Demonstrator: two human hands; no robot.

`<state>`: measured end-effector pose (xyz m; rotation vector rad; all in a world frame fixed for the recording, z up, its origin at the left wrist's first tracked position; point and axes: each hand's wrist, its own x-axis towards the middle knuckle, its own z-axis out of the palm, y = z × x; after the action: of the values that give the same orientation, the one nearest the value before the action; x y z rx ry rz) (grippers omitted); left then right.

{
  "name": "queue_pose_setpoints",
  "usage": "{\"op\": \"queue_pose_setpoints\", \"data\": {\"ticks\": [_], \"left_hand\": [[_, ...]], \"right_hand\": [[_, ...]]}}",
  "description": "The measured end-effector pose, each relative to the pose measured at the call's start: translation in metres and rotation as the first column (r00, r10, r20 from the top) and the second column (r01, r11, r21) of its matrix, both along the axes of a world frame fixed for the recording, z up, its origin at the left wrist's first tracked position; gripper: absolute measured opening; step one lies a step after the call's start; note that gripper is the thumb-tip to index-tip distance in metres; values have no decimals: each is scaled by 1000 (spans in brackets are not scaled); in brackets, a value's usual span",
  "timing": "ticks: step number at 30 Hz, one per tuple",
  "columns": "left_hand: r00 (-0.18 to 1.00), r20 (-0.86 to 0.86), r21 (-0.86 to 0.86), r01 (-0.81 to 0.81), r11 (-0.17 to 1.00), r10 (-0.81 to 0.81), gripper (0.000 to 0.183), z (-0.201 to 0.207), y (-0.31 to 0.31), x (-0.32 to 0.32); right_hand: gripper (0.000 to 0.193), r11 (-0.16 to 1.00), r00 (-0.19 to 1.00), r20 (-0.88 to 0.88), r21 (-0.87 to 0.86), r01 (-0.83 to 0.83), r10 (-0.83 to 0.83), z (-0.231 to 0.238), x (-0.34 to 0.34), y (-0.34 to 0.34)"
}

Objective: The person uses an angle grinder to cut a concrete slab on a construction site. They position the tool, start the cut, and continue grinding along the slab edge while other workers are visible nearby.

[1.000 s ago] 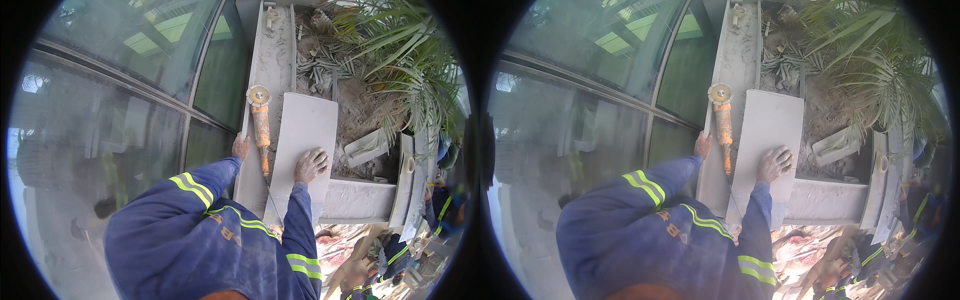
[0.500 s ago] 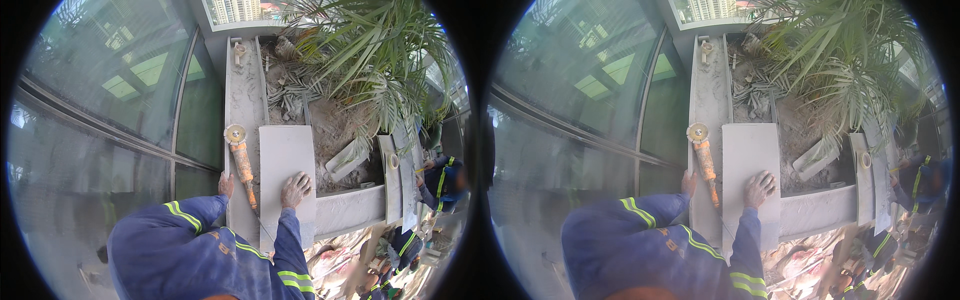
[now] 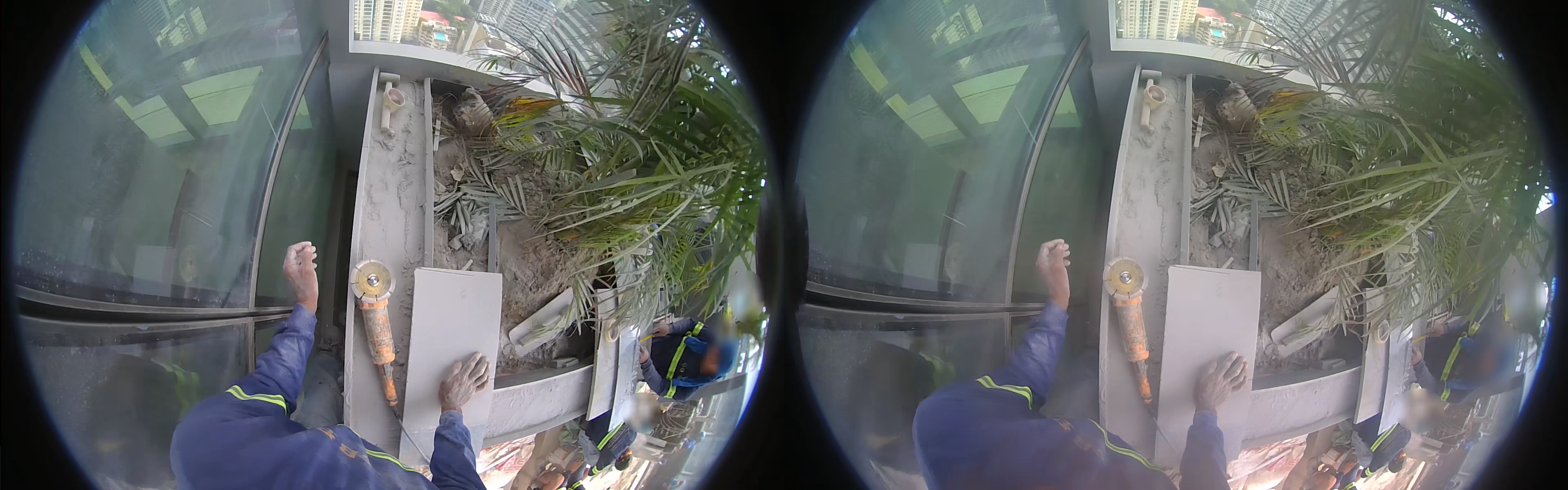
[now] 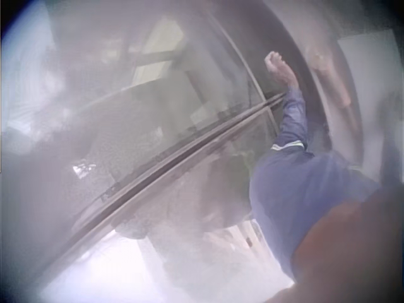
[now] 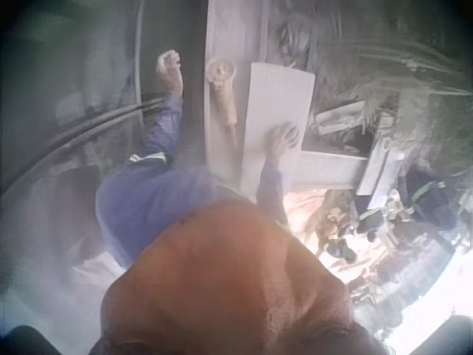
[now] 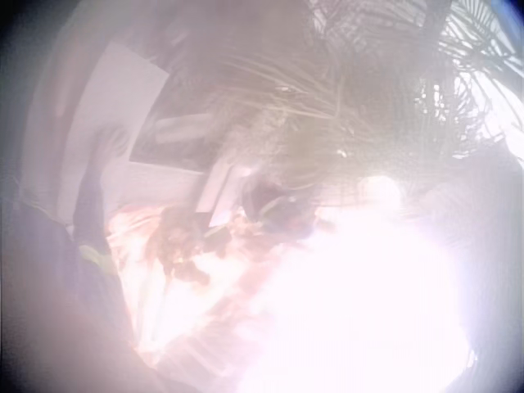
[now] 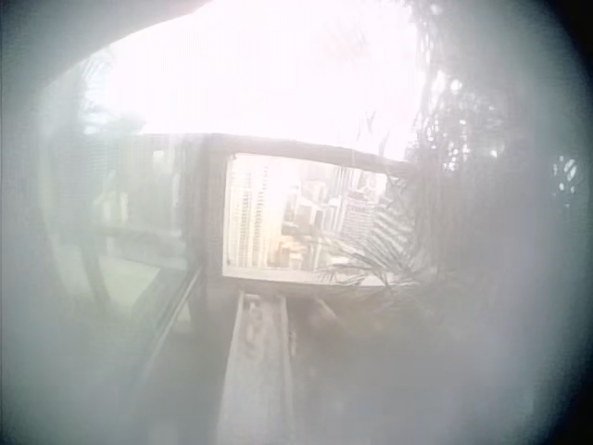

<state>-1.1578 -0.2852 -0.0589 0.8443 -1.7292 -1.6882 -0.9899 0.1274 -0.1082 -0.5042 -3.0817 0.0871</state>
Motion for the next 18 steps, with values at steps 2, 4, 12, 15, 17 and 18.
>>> {"op": "queue_pose_setpoints", "data": {"ticks": [2,4,12,15,17,18], "left_hand": [[978,-147,-3,150,989,-149,19,41,-12,-86],[931,-167,-40,323,946,-325,17,51,-19,-176],[828,488,-603,549,578,-276,31,-35,-4,-434],[836,534,-642,499,581,-127,38,-80,-28,-486],[825,562,-686,509,519,-67,37,-86,-6,-510],[814,581,-713,526,464,-30,37,-88,4,-517]], "right_hand": [[67,1000,1000,24,-8,0,0,2,0,-1],[68,999,999,53,-33,-3,5,2,1,0],[69,998,997,70,36,-47,44,10,4,-1],[70,999,997,64,-41,-28,30,9,-3,-10],[59,911,931,-16,214,-352,364,-26,20,36],[58,899,921,41,206,-388,388,-31,29,49]]}}
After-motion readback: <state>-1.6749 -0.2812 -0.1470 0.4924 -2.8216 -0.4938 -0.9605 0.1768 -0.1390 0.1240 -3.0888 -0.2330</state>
